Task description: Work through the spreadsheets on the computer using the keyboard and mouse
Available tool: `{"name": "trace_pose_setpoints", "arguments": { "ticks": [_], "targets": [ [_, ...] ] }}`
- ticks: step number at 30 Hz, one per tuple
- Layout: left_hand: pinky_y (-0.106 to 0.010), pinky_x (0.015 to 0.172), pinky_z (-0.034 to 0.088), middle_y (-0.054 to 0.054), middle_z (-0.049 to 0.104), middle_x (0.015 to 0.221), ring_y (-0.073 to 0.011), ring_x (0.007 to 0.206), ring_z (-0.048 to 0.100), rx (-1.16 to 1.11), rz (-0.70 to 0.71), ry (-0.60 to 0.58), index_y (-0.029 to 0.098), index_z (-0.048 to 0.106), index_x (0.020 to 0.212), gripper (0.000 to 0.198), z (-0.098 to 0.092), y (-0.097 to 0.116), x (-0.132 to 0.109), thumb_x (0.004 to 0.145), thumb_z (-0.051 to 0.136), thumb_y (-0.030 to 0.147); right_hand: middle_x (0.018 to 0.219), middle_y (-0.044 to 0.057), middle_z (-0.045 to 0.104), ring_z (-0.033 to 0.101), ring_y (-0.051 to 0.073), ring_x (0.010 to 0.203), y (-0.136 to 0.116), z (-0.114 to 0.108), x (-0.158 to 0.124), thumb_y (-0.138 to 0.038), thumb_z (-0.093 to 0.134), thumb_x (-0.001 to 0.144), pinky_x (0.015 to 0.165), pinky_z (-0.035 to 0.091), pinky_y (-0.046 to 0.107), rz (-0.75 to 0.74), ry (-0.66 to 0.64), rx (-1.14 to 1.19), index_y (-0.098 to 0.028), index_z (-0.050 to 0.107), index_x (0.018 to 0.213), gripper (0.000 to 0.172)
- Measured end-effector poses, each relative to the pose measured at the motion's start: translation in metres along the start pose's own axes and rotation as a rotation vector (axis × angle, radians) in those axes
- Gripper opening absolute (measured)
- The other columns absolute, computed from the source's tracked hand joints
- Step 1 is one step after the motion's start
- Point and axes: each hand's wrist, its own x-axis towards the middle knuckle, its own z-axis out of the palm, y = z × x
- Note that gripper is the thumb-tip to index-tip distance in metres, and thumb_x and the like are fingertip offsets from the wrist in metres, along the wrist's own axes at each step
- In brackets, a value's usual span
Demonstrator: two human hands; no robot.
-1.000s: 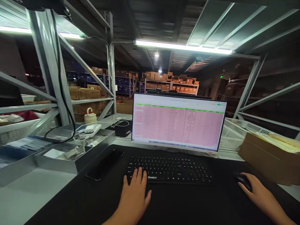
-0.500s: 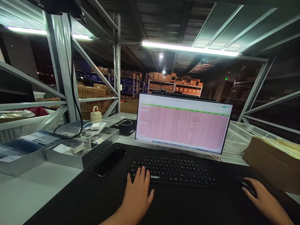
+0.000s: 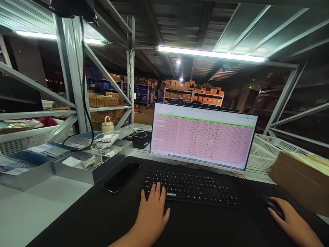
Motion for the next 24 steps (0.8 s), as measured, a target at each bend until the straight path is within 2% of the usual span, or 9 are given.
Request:
{"name": "trace_pose_setpoints", "arguments": {
  "ticks": [6,10,17,24],
  "targets": [
    [-0.07,0.118,0.026,-0.018,0.031,0.161,-0.036,0.15,0.029,-0.018,0.005,0.045,0.013,0.036,0.15,0.064,0.012,-0.003,0.003,0.089,0.039,0.031,0.12,0.014,0.069,0.067,0.033,0.111,0.001,0.0,-0.001,-0.065,0.053,0.075,0.095,0.055,0.048,-0.009,0.015,0.018,-0.021,0.063,0.115,0.06],
    [-0.069,0.118,0.026,-0.017,0.034,0.16,-0.0352,0.15,0.03,-0.067,0.016,0.101,0.016,0.039,0.149,0.064,0.02,-0.007,0.004,0.089,0.038,0.037,0.122,0.014,0.068,0.067,0.033,0.112,-0.001,-0.001,-0.002,-0.066,0.052,0.076,0.092,0.056,0.048,0.003,0.002,0.01,-0.022,0.063,0.115,0.06],
    [-0.069,0.118,0.026,-0.017,0.029,0.161,-0.0352,0.15,0.028,-0.012,0.001,0.014,0.014,0.035,0.151,0.064,0.007,-0.002,0.002,0.089,0.038,0.033,0.119,0.013,0.069,0.068,0.032,0.108,-0.005,-0.003,-0.001,-0.067,0.052,0.074,0.091,0.057,0.048,0.013,0.0,0.015,-0.023,0.064,0.112,0.059],
    [-0.07,0.118,0.026,-0.018,0.031,0.16,-0.0362,0.15,0.028,-0.018,0.002,0.043,0.013,0.035,0.15,0.063,0.008,-0.002,0.002,0.09,0.038,0.031,0.117,0.011,0.07,0.069,0.031,0.108,-0.007,-0.003,-0.001,-0.065,0.053,0.074,0.094,0.056,0.047,-0.005,0.025,0.002,-0.024,0.065,0.111,0.056]
  ]
}}
